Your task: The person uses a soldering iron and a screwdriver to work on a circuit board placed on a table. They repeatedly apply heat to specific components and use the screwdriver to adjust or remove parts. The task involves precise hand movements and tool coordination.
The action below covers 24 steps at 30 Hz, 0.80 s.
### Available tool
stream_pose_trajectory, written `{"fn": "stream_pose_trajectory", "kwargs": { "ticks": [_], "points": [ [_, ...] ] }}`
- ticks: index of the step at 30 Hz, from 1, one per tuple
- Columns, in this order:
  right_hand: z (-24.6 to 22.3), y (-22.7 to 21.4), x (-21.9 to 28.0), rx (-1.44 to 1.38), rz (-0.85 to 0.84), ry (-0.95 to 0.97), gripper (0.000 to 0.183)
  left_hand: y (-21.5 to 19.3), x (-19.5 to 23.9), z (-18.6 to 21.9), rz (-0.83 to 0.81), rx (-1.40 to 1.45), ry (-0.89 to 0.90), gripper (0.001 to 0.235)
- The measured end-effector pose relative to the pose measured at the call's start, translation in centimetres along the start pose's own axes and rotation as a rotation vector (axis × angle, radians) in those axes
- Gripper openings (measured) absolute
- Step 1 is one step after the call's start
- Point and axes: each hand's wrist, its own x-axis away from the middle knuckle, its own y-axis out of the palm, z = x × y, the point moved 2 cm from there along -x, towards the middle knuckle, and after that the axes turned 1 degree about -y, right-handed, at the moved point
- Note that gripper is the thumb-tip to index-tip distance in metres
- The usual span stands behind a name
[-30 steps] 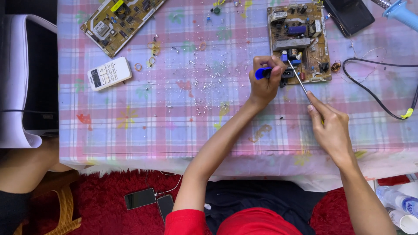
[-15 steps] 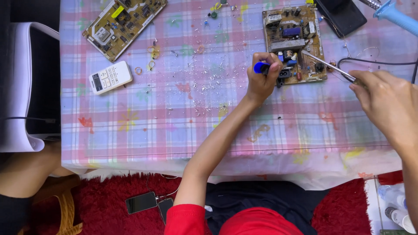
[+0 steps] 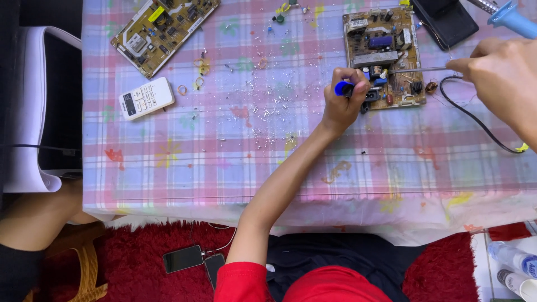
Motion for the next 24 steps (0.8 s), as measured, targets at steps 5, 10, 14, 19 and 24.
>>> {"fn": "stream_pose_trajectory", "kwargs": {
  "ticks": [5,10,14,19,24],
  "points": [
    [0.6,-0.4,-0.2,0.017,0.138,0.010,0.042,-0.2,0.6,-1.4,-0.029,-0.122,0.018,0.023],
    [0.1,-2.7,-1.8,0.140,0.027,-0.009,0.029,0.1,0.9,-1.8,-0.126,-0.252,0.088,0.021],
    [-0.1,-2.0,-2.6,0.176,-0.008,-0.021,0.042,-0.4,0.7,-1.8,-0.054,-0.238,0.012,0.024],
    [0.6,-1.8,-3.0,0.191,0.018,-0.009,0.045,-0.3,0.6,-1.9,-0.063,-0.236,0.006,0.024],
    [0.1,-2.7,-4.0,0.094,-0.137,-0.028,0.042,-0.3,0.6,-1.8,-0.060,-0.239,0.007,0.025]
  ]
}}
